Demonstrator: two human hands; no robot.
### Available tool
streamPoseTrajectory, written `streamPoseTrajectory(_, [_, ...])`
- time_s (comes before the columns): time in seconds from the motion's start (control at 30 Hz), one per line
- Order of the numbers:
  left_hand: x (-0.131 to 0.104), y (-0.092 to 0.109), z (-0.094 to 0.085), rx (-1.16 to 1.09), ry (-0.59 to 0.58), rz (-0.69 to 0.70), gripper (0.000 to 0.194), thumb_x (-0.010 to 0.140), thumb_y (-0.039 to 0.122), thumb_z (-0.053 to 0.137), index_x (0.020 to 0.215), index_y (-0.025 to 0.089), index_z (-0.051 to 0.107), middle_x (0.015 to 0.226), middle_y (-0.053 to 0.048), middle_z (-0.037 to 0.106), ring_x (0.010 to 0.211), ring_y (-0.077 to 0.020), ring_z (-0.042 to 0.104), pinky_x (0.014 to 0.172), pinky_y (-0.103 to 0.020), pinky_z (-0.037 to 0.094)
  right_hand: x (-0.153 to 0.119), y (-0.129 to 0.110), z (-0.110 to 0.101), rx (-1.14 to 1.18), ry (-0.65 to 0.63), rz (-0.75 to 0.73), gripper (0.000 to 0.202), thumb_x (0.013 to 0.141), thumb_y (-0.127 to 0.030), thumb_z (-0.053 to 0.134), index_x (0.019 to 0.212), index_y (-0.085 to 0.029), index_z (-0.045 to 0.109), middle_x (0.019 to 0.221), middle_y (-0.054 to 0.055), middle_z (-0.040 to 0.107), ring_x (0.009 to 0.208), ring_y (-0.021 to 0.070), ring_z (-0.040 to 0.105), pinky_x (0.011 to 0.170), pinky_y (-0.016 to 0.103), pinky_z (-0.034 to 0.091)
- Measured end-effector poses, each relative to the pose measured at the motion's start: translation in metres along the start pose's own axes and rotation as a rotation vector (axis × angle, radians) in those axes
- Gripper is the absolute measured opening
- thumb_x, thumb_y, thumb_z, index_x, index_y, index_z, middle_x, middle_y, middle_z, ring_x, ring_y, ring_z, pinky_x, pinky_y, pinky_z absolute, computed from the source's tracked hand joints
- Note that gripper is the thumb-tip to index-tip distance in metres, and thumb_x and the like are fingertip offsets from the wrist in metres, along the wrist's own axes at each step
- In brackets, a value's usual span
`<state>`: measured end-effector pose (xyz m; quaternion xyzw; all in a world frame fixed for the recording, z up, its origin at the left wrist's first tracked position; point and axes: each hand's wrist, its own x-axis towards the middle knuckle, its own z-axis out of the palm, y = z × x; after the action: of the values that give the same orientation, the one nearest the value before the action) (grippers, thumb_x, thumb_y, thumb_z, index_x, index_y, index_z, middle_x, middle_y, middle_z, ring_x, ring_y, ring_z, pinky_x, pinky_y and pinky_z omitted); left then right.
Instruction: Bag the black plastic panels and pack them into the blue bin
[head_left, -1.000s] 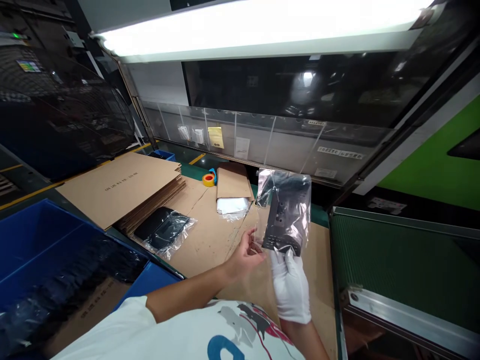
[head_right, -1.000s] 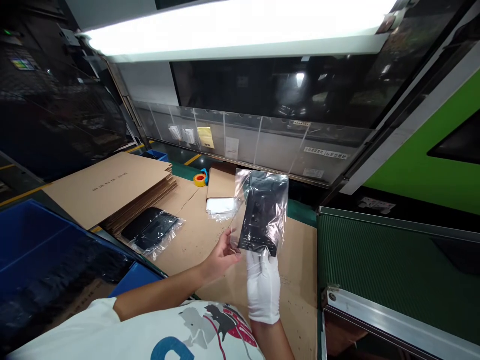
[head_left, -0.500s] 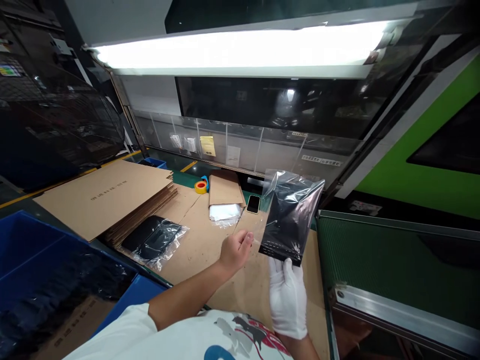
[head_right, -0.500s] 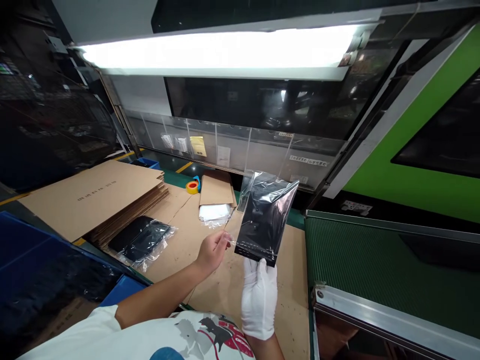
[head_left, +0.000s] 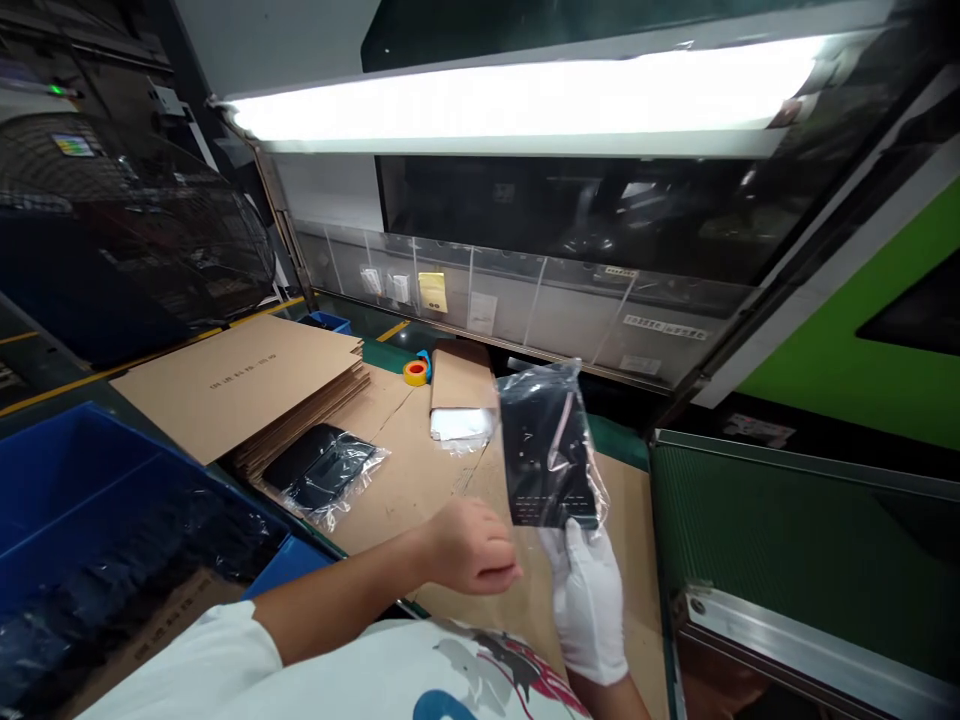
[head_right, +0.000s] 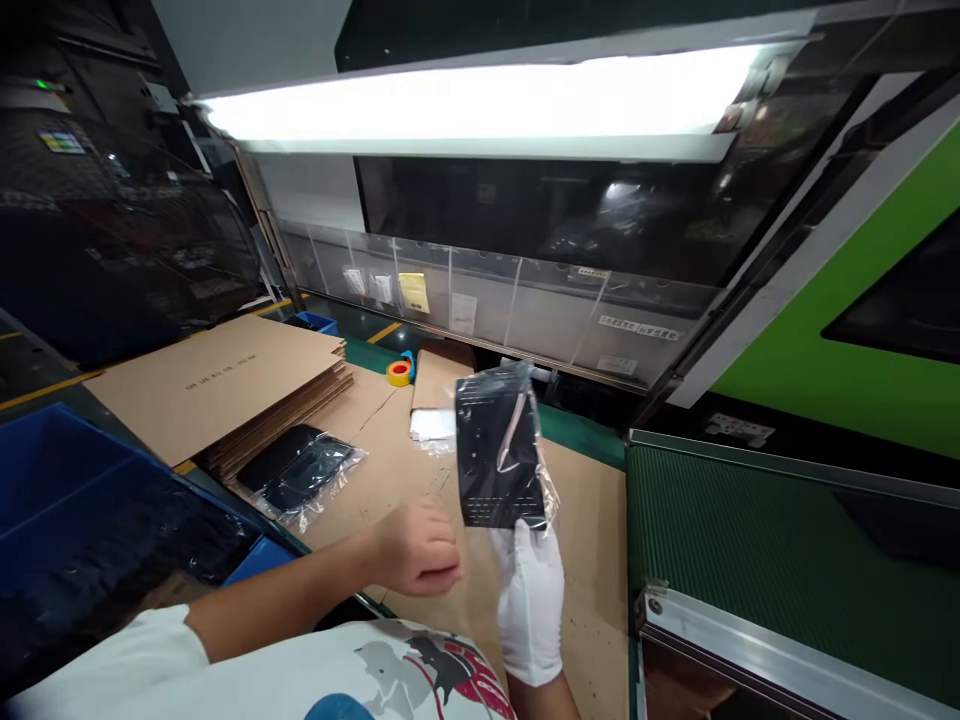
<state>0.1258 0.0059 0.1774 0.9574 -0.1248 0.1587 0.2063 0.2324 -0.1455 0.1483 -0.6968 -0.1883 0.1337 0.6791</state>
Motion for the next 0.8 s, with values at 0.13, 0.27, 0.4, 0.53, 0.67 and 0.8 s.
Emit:
streamPoseTrajectory(0.13, [0.020, -0.002, -0.066, 0.132, 0.121, -0.107, 0.028, 0.091, 0.031, 0.047, 0.106, 0.028, 0.070, 0.104, -0.007, 0.072, 0.097, -0.0226, 0.063, 0.090, -0.037, 0.043, 0.006, 0.005, 0.003, 0.263, -0.065, 0.138, 0.060, 0.079, -0.048, 0.063, 0.132, -0.020, 0.054, 0.135, 0.009, 0.059, 0.121, 0.0298, 0.056, 0.101, 0.047, 0.049])
streamPoseTrajectory(0.27, [0.047, -0.011, -0.102, 0.160, 0.039, -0.178, 0.031, 0.086, 0.032, 0.059, 0.115, 0.028, 0.067, 0.118, -0.005, 0.066, 0.113, -0.0273, 0.056, 0.101, -0.040, 0.032, 0.011, 0.005, -0.003, 0.094, -0.268, 0.046, 0.038, 0.079, -0.041, 0.062, 0.110, -0.018, 0.068, 0.115, 0.009, 0.070, 0.106, 0.0279, 0.064, 0.094, 0.045, 0.053])
streamPoseTrajectory(0.4, [0.058, -0.024, -0.093, -0.047, -0.276, -0.334, 0.035, 0.062, 0.037, 0.080, 0.094, 0.026, 0.074, 0.091, -0.001, 0.071, 0.088, -0.0257, 0.063, 0.084, -0.033, 0.041, 0.013, -0.017, -0.007, -0.089, -0.425, -0.123, 0.032, 0.083, -0.029, 0.055, 0.110, -0.021, 0.070, 0.117, 0.007, 0.070, 0.113, 0.0262, 0.061, 0.104, 0.045, 0.044])
streamPoseTrajectory(0.53, [0.049, -0.038, -0.065, -0.332, -0.493, -0.511, 0.014, 0.063, 0.033, 0.077, 0.069, 0.022, 0.071, 0.065, 0.002, 0.066, 0.062, -0.0190, 0.059, 0.059, -0.027, 0.042, 0.017, -0.037, -0.018, -0.023, -0.391, -0.099, 0.038, 0.086, -0.036, 0.056, 0.121, -0.021, 0.063, 0.117, 0.009, 0.070, 0.111, 0.0251, 0.064, 0.105, 0.048, 0.042])
streamPoseTrajectory(0.67, [0.034, -0.041, -0.035, -1.007, -0.202, -0.619, 0.025, 0.063, 0.034, 0.080, 0.082, 0.018, 0.074, 0.080, -0.002, 0.074, 0.075, -0.0202, 0.066, 0.072, -0.030, 0.051, 0.028, -0.043, -0.044, 0.183, -0.190, -0.075, 0.072, 0.079, -0.055, 0.066, 0.140, -0.025, 0.044, 0.127, 0.012, 0.065, 0.114, 0.0273, 0.062, 0.103, 0.051, 0.043])
streamPoseTrajectory(0.8, [0.027, -0.030, -0.010, -1.426, 0.335, -0.640, 0.036, 0.058, 0.030, 0.087, 0.088, 0.015, 0.074, 0.087, -0.005, 0.075, 0.082, -0.0199, 0.068, 0.081, -0.031, 0.052, 0.031, -0.052, -0.055, 0.243, -0.230, 0.027, 0.095, 0.058, -0.065, 0.078, 0.137, -0.024, 0.047, 0.135, 0.017, 0.057, 0.120, 0.0331, 0.058, 0.104, 0.052, 0.041])
